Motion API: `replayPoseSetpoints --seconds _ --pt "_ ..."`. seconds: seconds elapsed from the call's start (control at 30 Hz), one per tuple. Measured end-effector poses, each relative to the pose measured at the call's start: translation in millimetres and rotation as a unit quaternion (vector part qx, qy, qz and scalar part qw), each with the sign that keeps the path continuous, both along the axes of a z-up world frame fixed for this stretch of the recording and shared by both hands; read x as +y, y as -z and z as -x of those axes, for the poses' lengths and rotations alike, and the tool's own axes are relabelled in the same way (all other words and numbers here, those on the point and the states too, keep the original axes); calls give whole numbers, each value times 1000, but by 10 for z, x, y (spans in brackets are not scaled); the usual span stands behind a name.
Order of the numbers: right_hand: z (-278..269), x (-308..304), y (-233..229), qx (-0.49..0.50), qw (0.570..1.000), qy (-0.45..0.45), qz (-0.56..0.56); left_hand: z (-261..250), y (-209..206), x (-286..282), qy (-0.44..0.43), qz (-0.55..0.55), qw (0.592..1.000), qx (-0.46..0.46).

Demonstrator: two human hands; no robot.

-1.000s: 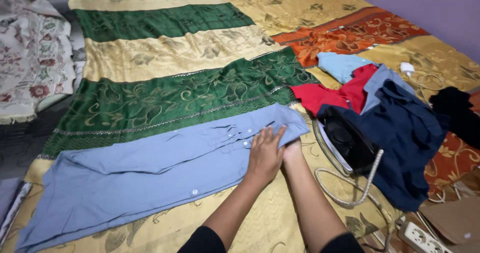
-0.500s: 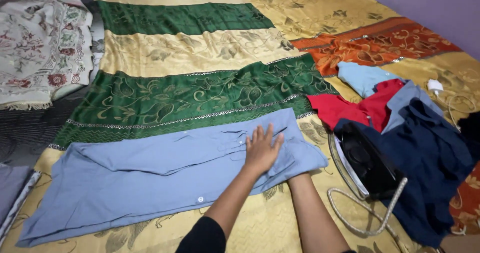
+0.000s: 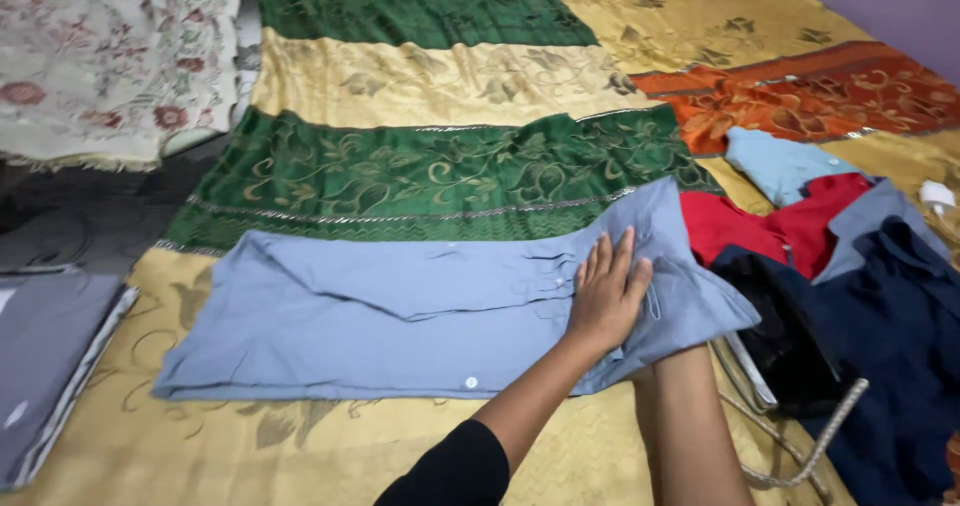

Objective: Ironing a light blue shirt on a bed and then folding it neatly.

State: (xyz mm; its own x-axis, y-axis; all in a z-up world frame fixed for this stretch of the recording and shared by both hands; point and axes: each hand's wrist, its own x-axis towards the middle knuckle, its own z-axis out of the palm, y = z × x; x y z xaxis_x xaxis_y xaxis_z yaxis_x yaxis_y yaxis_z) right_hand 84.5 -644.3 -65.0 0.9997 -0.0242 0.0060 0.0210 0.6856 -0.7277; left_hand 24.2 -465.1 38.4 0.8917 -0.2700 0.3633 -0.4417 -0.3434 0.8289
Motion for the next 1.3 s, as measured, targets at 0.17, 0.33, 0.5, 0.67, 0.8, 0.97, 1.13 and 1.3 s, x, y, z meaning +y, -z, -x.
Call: replayPoseSetpoints --seconds 0.17,0.33,0.5,0.67,0.8,0.97,1.13,1.3 --pt "19 1220 -690 1 985 6 175 -167 -97 496 -23 163 986 -25" --pt "43 2599 -1123 -17 924 32 381 -354 93 1399 104 489 854 146" --pt "118 3315 -568 -26 773 58 631 -653 1368 2000 456 761 441 137" --pt "293 3527 -454 -7 665 40 746 -1057 2564 2040 364 893 -5 266" --pt "299 3500 -474 -2 651 39 758 -1058 2573 2055 362 850 286 253" --pt "314 3471 -475 -1 648 18 761 -390 1374 2426 249 773 522 261" --pt "285 3399 -402 -26 642 -19 766 393 -59 2981 -36 714 585 383" --pt "58 2896 -572 -85 620 -85 775 242 558 3199 -116 516 814 240"
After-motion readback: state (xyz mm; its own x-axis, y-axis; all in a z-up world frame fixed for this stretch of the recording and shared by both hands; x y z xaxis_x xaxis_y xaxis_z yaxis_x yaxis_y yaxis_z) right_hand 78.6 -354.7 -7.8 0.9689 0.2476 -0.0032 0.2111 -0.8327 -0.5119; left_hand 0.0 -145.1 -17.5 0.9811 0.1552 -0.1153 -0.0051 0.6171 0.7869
